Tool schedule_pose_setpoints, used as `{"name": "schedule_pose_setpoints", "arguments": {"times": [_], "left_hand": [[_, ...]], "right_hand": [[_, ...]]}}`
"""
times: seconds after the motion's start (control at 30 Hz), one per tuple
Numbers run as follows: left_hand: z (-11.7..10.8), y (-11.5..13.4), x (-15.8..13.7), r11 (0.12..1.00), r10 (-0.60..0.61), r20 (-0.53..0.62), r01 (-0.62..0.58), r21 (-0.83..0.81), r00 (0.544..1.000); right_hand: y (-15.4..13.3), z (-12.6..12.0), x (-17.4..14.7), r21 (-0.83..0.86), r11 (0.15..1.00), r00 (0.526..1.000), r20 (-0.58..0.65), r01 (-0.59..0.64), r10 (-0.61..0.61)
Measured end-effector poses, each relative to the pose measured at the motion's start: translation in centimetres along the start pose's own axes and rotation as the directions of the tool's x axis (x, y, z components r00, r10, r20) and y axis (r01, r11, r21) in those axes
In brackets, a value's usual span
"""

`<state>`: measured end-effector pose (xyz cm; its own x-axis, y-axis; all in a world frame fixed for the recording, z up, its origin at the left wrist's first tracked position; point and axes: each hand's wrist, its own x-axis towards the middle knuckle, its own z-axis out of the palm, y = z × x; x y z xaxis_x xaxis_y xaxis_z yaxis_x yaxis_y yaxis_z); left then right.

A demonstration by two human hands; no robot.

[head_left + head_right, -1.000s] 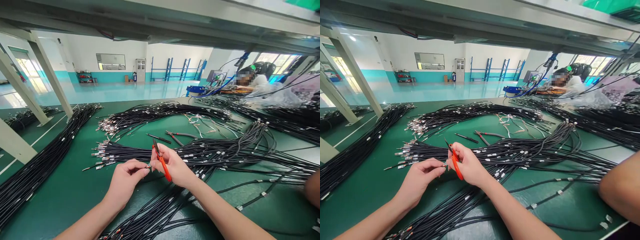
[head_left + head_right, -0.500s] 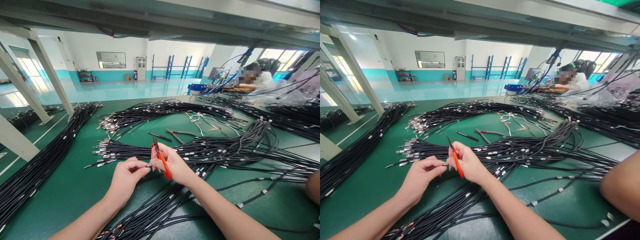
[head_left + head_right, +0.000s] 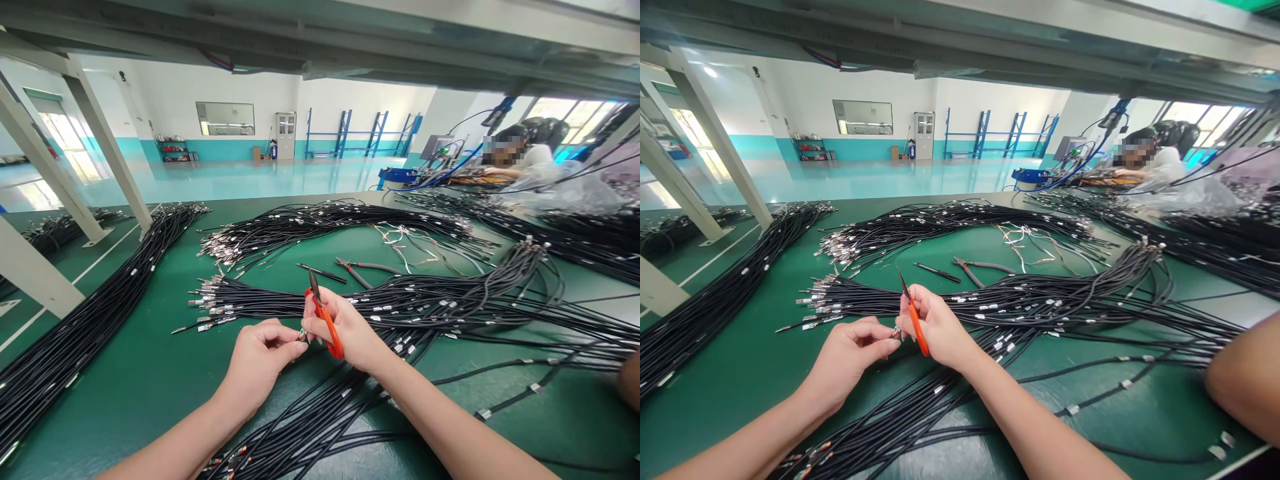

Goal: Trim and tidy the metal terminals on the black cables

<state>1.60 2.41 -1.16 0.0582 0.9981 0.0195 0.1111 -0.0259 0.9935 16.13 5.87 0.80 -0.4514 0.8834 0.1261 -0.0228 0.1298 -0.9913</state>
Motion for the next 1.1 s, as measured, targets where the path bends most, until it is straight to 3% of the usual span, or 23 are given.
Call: {"name": "schedule_pose_setpoints", "arguments": {"times": [0.37, 0.77, 1.1], "left_hand": [[0.17, -0.14, 0.00, 0.997, -0.040, -0.042, 0.037, -0.062, 0.998], [0.00, -0.14, -0.04, 0.986, 0.144, -0.132, -0.131, 0.103, 0.981], [-0.04, 0.20, -0.22, 0.983, 0.141, -0.141, -0.121, 0.142, 0.980]], "right_hand": [[-0.09, -0.28, 0.06, -0.041, 0.999, 0.999, 0.028, -0.015, 0.016], [0.65, -0.25, 0.08, 0.055, 0.998, 0.999, 0.010, -0.033, 0.032], [0.49, -0.27, 0.04, 0.037, 0.999, 1.000, 0.024, 0.011, -0.012]]}}
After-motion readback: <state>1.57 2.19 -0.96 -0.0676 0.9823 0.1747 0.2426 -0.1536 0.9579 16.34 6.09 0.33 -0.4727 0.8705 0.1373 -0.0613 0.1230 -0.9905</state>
